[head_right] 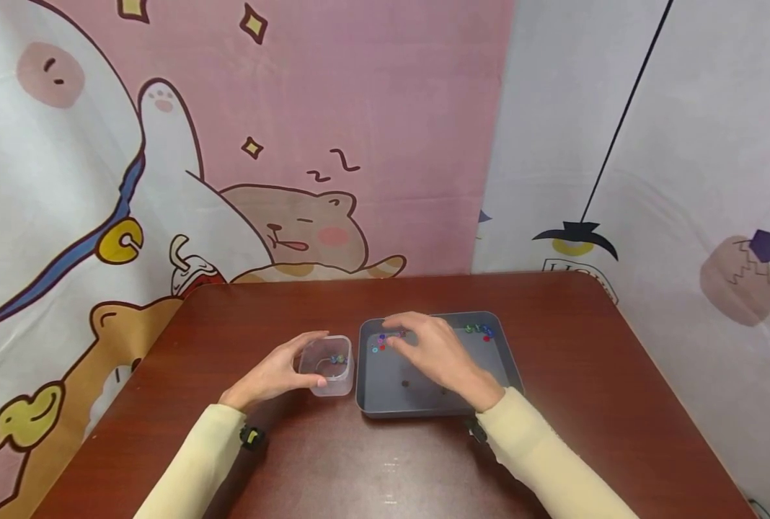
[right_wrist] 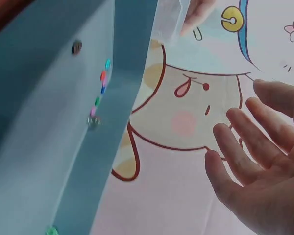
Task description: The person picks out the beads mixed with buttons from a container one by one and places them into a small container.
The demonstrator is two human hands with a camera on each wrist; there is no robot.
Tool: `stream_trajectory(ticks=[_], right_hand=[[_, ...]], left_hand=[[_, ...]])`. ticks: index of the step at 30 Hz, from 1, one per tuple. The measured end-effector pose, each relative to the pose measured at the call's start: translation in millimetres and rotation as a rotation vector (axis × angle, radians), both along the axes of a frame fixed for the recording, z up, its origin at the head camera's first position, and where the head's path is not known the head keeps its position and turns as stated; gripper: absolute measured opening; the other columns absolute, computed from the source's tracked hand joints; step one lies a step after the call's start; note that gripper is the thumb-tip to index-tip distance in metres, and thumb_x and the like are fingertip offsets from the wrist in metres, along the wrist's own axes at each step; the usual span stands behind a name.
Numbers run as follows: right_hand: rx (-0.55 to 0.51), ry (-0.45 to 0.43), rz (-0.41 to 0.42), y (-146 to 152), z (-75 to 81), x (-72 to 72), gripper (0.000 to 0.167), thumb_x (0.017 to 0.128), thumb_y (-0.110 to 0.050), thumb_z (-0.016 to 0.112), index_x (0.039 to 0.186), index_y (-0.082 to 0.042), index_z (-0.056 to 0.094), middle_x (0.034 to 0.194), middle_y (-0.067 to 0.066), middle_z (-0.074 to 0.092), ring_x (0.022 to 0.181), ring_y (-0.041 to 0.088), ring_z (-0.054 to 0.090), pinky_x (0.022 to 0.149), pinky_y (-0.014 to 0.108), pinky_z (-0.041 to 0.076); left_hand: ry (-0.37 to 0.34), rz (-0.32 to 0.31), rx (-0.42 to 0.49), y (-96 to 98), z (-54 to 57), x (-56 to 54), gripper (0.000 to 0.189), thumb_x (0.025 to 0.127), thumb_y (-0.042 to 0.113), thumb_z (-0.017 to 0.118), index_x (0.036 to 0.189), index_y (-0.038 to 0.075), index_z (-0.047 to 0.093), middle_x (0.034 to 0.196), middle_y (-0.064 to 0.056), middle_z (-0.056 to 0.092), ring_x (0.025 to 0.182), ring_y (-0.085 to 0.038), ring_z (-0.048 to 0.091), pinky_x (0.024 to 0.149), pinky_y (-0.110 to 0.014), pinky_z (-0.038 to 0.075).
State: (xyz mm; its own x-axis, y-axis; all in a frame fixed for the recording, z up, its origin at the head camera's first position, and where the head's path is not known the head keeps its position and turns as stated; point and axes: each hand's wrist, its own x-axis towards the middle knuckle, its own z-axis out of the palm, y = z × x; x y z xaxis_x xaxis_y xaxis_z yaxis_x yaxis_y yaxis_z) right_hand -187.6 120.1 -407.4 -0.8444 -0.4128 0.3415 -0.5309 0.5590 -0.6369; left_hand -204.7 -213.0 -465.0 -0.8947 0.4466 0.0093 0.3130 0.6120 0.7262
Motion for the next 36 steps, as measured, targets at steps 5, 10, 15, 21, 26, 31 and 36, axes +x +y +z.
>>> stream_trajectory(ticks=[5, 10, 15, 21, 26, 31, 36], right_hand=[[0.029, 0.03, 0.023, 9, 7.4, -9.3, 0.036, 0.096, -0.019, 0.077, 0.13, -0.011, 0.071, 0.134, 0.007, 0.068, 0.123, 0.027, 0.064, 0.097, 0.052, 0.054], [0.075, 0.054, 0.036, 15, 14.5, -21.0, 0.037, 0.096, -0.019, 0.077, 0.131, -0.01, 0.071, 0.132, 0.006, 0.069, 0.124, 0.026, 0.064, 0.099, 0.051, 0.053], [0.1, 0.04, 0.058, 19, 17.6, -33.1, 0.037, 0.095, -0.018, 0.077, 0.131, -0.009, 0.071, 0.131, 0.006, 0.07, 0.122, 0.027, 0.065, 0.1, 0.051, 0.052], [0.148, 0.032, 0.076, 21, 13.5, -47.3, 0.035, 0.096, -0.018, 0.076, 0.13, -0.01, 0.071, 0.131, 0.006, 0.07, 0.124, 0.028, 0.063, 0.102, 0.051, 0.051], [0.179, -0.013, 0.09, 20, 5.1, -57.6, 0.035, 0.098, -0.02, 0.074, 0.131, -0.01, 0.07, 0.132, 0.006, 0.069, 0.125, 0.027, 0.062, 0.103, 0.051, 0.05], [0.204, -0.037, 0.11, 20, -5.0, -66.9, 0.034, 0.097, -0.019, 0.075, 0.13, -0.009, 0.071, 0.13, 0.006, 0.07, 0.123, 0.027, 0.063, 0.101, 0.05, 0.051], [0.24, -0.058, 0.134, 19, -15.8, -75.3, 0.034, 0.095, -0.014, 0.077, 0.128, -0.008, 0.072, 0.126, 0.006, 0.071, 0.119, 0.027, 0.065, 0.099, 0.049, 0.053]], left_hand=[[0.001, 0.004, 0.005, 0.3, 0.6, 0.0, 0.091, 0.08, 0.039, 0.091, 0.156, 0.02, 0.045, 0.154, -0.001, 0.048, 0.134, -0.022, 0.05, 0.114, -0.054, 0.039], [-0.01, 0.013, 0.008, 1.5, 1.2, 0.9, 0.089, 0.08, 0.033, 0.091, 0.156, 0.021, 0.045, 0.153, -0.001, 0.049, 0.133, -0.021, 0.05, 0.114, -0.053, 0.039], [-0.01, 0.017, 0.01, 1.7, 2.1, 1.3, 0.089, 0.08, 0.032, 0.091, 0.156, 0.021, 0.045, 0.152, -0.001, 0.049, 0.131, -0.021, 0.051, 0.113, -0.053, 0.04], [-0.008, 0.009, 0.007, 1.5, 1.4, 1.8, 0.091, 0.08, 0.033, 0.091, 0.156, 0.014, 0.044, 0.152, -0.002, 0.049, 0.13, -0.023, 0.052, 0.112, -0.054, 0.041], [-0.009, 0.014, 0.01, 1.9, 0.7, 2.2, 0.09, 0.08, 0.032, 0.091, 0.156, 0.016, 0.045, 0.152, -0.003, 0.049, 0.129, -0.023, 0.052, 0.112, -0.055, 0.041], [-0.008, 0.017, 0.004, 2.5, 0.9, 2.4, 0.091, 0.08, 0.033, 0.091, 0.156, 0.016, 0.045, 0.152, -0.003, 0.049, 0.129, -0.023, 0.052, 0.111, -0.055, 0.041], [-0.009, 0.015, 0.007, 2.6, 1.2, 2.0, 0.093, 0.08, 0.034, 0.092, 0.156, 0.013, 0.044, 0.152, -0.003, 0.05, 0.13, -0.024, 0.052, 0.111, -0.055, 0.042]])
